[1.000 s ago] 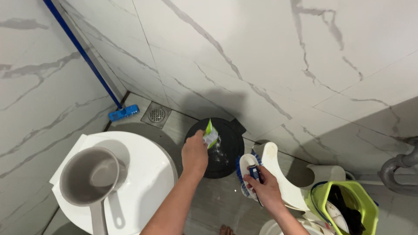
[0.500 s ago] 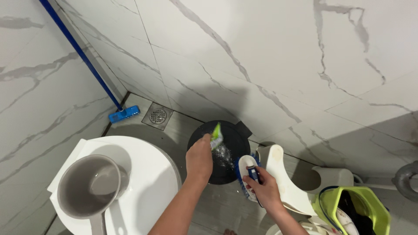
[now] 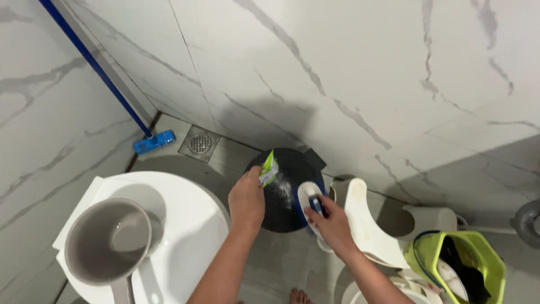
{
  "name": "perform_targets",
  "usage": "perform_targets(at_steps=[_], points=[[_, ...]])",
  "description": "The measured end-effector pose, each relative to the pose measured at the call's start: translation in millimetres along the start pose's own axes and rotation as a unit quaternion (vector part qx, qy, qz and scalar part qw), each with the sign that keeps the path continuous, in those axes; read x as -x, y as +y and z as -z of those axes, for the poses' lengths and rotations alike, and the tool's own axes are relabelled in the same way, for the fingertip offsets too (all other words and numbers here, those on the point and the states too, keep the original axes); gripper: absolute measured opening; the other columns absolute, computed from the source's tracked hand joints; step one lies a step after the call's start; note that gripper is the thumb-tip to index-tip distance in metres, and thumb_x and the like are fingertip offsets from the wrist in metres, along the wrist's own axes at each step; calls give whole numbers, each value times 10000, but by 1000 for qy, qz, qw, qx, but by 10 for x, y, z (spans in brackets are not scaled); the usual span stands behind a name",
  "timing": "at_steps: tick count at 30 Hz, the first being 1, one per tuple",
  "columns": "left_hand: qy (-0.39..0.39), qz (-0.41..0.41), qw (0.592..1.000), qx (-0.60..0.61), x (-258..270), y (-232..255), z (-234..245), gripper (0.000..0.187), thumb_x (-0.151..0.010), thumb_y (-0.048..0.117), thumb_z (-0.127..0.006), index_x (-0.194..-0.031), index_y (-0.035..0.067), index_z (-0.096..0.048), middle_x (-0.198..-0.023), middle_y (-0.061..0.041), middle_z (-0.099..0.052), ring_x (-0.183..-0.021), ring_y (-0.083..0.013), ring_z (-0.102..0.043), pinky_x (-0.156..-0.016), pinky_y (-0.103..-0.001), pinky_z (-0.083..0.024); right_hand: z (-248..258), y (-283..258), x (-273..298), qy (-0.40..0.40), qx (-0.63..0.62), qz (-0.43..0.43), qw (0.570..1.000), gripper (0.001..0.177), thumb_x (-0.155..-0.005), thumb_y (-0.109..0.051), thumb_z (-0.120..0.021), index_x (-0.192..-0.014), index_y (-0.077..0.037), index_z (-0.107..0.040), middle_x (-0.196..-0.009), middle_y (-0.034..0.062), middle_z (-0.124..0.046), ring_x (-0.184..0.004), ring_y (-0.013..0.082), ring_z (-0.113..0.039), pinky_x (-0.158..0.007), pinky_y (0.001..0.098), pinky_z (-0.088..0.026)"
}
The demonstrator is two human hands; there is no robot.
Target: The person cleans a black trash can in a bathroom. They sprinkle powder on the lid, scrub it with a brush, rinse with water from a jug, and wipe the lid with a cloth. The person also uses a toothbrush to clean the rim.
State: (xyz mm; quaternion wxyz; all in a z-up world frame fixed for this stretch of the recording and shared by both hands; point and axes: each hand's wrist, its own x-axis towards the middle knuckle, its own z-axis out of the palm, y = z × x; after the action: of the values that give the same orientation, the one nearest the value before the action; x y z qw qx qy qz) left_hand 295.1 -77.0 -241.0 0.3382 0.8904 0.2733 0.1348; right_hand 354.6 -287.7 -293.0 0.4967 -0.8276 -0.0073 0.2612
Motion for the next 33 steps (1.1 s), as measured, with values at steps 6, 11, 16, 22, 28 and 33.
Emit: perform_targets(at_steps=[6, 11, 16, 22, 28, 33], points=[[-3, -46, 999, -11, 24, -75, 4, 286, -887, 10, -626, -1171, 35, -642, -1044, -174, -720, -967, -393, -686, -809, -505, -537, -217, 43, -106, 6, -27, -1, 1000, 548, -879, -235, -758, -1368, -27, -624, -907, 74, -756, -731, 115, -698, -654, 257, -530], [-14, 39, 998, 55, 70, -103, 135, 275, -896, 55, -655, -1170, 54, -668, -1025, -197, -732, -981, -412, -686, -822, -505, -534, -371, 176, -42, 28, -41, -13, 999, 597, -870, -234, -768, -1401, -39, -577, -919, 84, -749, -728, 133, -703, -649, 276, -538], [-14, 71, 987, 140, 114, -138, 305, 324, -875, 65, -675, -1199, 50, -679, -1028, -228, -735, -968, -412, -707, -826, -472, -546, -493, 334, 90, 56, -43, -18, 997, 526, -878, -231, -757, -1350, -22, -651, -873, 86, -750, -730, 133, -699, -648, 278, -543], [-104, 106, 973, 176, 127, -383, 468, 339, -891, 87, -667, -1229, 78, -676, -1019, -207, -753, -944, -365, -747, -825, -434, -562, -765, 550, 379, 141, -109, -64, 982, 565, -873, -199, -772, -1391, -44, -608, -867, 75, -745, -726, 147, -673, -649, 293, -531], [-149, 22, 982, 112, -52, -467, 638, 355, -882, 85, -686, -1235, 113, -672, -1060, -189, -732, -986, -390, -695, -834, -476, -536, -1138, 529, 573, 186, -178, -97, 961, 586, -859, -187, -769, -1400, -35, -600, -896, 89, -773, -749, 144, -689, -690, 303, -553], [-168, -77, 980, 76, -83, -477, 568, 291, -912, 77, -651, -1202, 95, -662, -1061, -166, -729, -999, -398, -669, -831, -499, -515, -1265, 566, 756, 189, -189, -109, 958, 615, -858, -192, -764, -1430, -60, -579, -914, 81, -783, -763, 139, -666, -706, 296, -548]])
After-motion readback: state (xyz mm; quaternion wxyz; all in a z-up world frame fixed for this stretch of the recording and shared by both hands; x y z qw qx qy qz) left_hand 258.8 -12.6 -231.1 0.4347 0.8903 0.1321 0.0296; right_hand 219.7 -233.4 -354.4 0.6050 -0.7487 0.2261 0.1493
